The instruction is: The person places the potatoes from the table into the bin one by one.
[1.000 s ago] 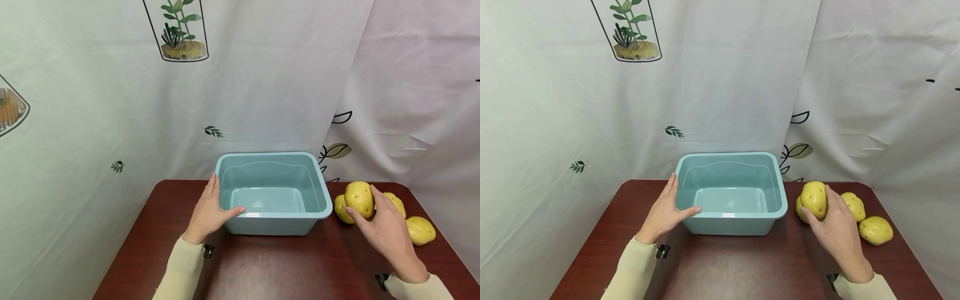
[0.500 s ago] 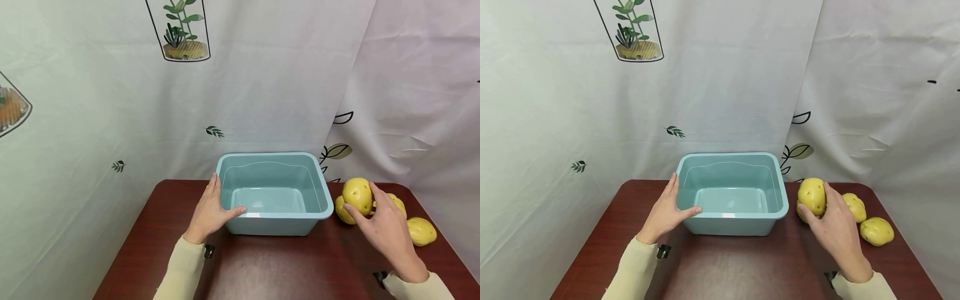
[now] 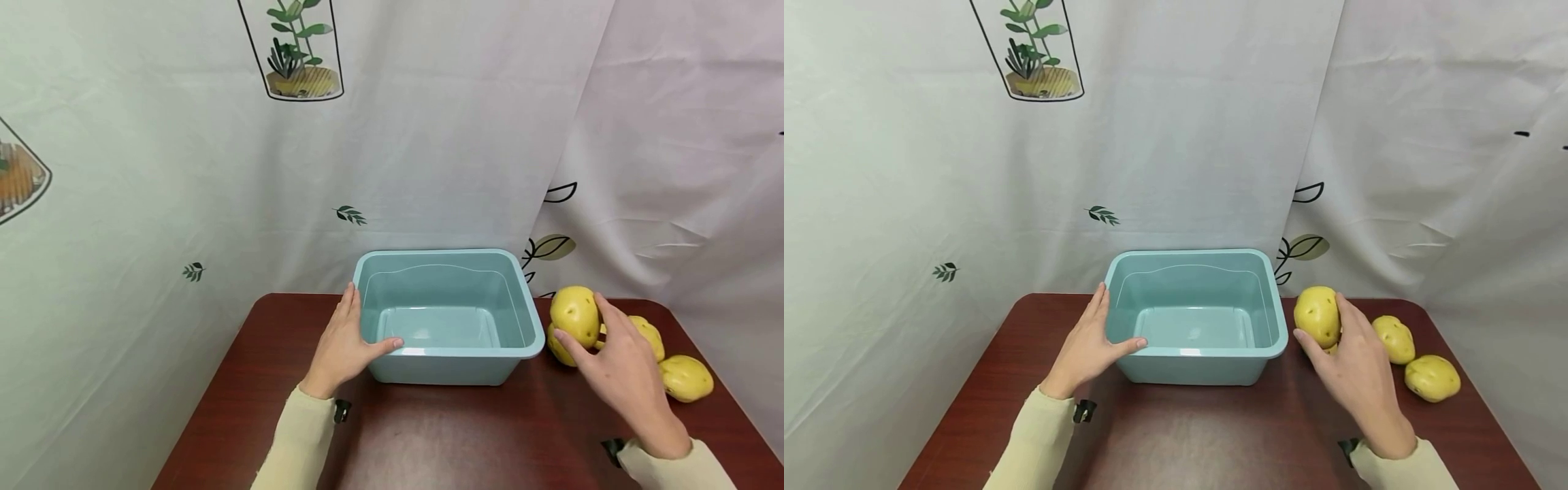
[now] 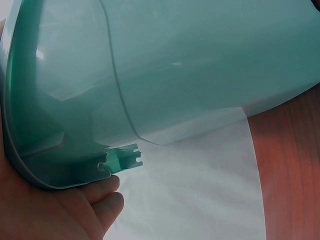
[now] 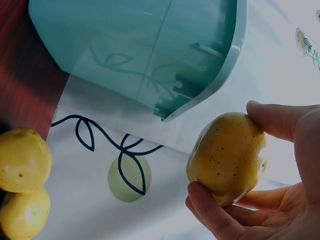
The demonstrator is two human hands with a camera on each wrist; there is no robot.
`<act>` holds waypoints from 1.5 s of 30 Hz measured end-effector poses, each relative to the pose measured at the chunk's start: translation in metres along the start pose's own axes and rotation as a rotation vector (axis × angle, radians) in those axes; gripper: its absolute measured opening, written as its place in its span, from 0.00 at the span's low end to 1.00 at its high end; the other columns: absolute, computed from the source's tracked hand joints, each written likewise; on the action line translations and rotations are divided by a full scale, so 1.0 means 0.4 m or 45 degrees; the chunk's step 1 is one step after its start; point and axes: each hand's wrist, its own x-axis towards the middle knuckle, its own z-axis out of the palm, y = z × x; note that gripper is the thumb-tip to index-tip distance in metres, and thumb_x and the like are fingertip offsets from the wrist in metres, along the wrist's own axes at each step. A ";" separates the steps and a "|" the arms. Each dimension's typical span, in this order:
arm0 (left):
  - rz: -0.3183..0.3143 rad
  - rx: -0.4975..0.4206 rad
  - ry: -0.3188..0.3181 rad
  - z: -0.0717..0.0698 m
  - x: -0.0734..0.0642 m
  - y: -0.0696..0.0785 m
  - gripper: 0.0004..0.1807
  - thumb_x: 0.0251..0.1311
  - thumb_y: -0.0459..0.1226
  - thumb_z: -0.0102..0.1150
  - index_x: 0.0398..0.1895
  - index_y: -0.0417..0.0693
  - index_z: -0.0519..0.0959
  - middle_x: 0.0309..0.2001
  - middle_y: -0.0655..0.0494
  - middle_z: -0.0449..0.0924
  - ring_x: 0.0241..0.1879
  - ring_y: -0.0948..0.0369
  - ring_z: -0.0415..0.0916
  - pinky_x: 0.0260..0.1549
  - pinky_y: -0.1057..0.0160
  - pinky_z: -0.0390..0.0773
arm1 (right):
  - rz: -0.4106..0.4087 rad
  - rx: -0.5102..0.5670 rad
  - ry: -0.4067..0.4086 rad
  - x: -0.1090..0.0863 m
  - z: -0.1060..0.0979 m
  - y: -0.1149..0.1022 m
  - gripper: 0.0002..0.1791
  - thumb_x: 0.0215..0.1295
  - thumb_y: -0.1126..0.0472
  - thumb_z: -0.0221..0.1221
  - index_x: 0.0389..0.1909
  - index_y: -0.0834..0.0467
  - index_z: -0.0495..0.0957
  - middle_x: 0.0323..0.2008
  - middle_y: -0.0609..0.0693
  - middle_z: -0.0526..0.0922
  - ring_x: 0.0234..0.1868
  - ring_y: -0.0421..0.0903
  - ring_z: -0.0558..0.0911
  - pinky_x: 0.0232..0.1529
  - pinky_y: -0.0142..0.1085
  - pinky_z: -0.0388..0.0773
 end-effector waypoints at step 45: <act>-0.015 0.016 -0.025 -0.002 0.001 0.001 0.72 0.46 0.76 0.60 0.80 0.37 0.44 0.81 0.49 0.34 0.78 0.44 0.41 0.73 0.45 0.51 | -0.158 0.151 0.089 0.020 0.057 -0.083 0.47 0.54 0.54 0.75 0.70 0.70 0.66 0.61 0.70 0.74 0.55 0.68 0.74 0.51 0.64 0.70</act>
